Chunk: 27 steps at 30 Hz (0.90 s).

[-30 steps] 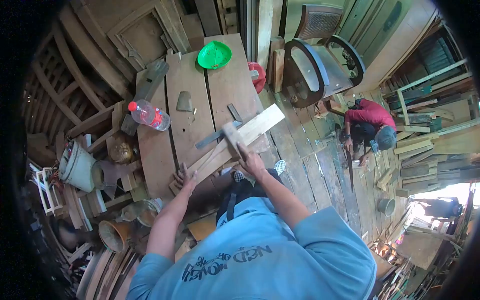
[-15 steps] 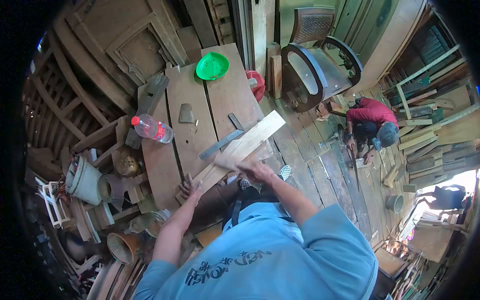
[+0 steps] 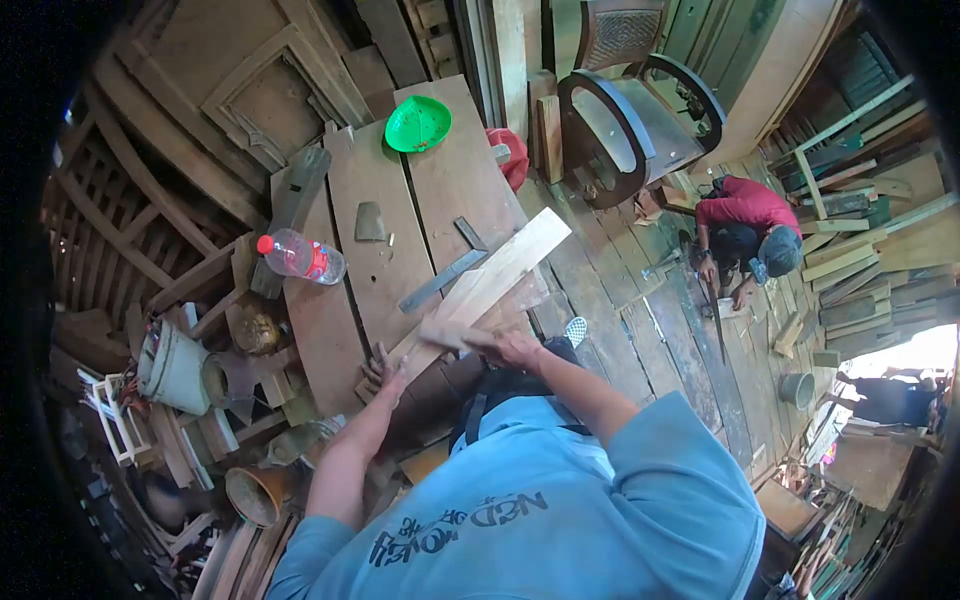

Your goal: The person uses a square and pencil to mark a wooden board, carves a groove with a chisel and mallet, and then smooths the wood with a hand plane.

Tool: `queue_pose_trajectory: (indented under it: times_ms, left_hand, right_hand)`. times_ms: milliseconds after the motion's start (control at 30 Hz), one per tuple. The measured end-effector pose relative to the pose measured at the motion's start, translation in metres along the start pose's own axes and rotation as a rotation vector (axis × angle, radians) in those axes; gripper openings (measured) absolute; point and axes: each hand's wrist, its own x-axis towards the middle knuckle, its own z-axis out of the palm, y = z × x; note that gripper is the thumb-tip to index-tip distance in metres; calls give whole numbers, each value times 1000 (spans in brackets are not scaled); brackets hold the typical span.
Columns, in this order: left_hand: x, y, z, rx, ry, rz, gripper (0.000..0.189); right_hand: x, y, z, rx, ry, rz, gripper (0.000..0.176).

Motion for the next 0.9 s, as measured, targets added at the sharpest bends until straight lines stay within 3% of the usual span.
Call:
queue_pose_trajectory:
  times_ms: [67,100,133,200,233,267,333,367,433,467,533,567,600,667,733,800,867,900]
  left_hand:
    - [-1,2,-2,2,-26,-47,83]
    - [-4,3,-3,16,-14,-40,82]
    - [-4,0,0,15,-18,-54,82]
    - [-3,-1,2,9,13,-9,82]
    - [-4,-1,0,11,-5,-10,81]
    - [-3,0,1,6,4,-6,81]
    - [3,-4,4,16,-7,-16,81]
    - [2,-3,3,17,-20,-29,82]
    - [0,-2,0,7,-3,-20,83]
    - [-3,-3,2,4,8,0,83]
    - [-7,-3,1,15,-8,-14,82]
    - [-4,1,-2,21,-14,-22,82]
    - [0,0,0,21,-12,-15,82]
    - [5,-5,7,21,6,-30,82]
    - [6,-3,4,1,10,-20,82]
    - [-2,-5,4,-6,7,8,83]
    - [-2,1,-1,6,-11,-32,83]
    - [-2,1,-2,5,-8,-34,83]
  right_hand:
    - [-2,-22,-51,-113,-254,-69,51]
    - [-1,-5,-29,28,40,-33,49]
    - [-1,-6,-19,33,26,-37,49]
    - [0,-20,-9,7,81,323,48]
    - [-7,-18,-6,72,86,117,50]
    - [-5,18,30,24,-72,95,53]
    - [-1,34,17,-175,-182,-195,55]
    - [2,24,4,-179,-180,-203,55]
    - [-3,-21,-36,44,75,332,54]
    - [-5,-20,-30,43,65,332,54]
    - [-4,-9,-13,-34,61,-5,56]
    - [1,13,-3,-32,-161,-129,57]
    - [1,9,-21,-34,-154,-127,57]
    - [2,-1,-56,37,-134,29,56]
    - [6,-19,-43,91,189,323,54]
    - [5,-20,-30,104,113,127,54]
    - [3,-16,-40,-144,-281,-71,43]
    - [2,-20,-54,-99,-208,-41,41]
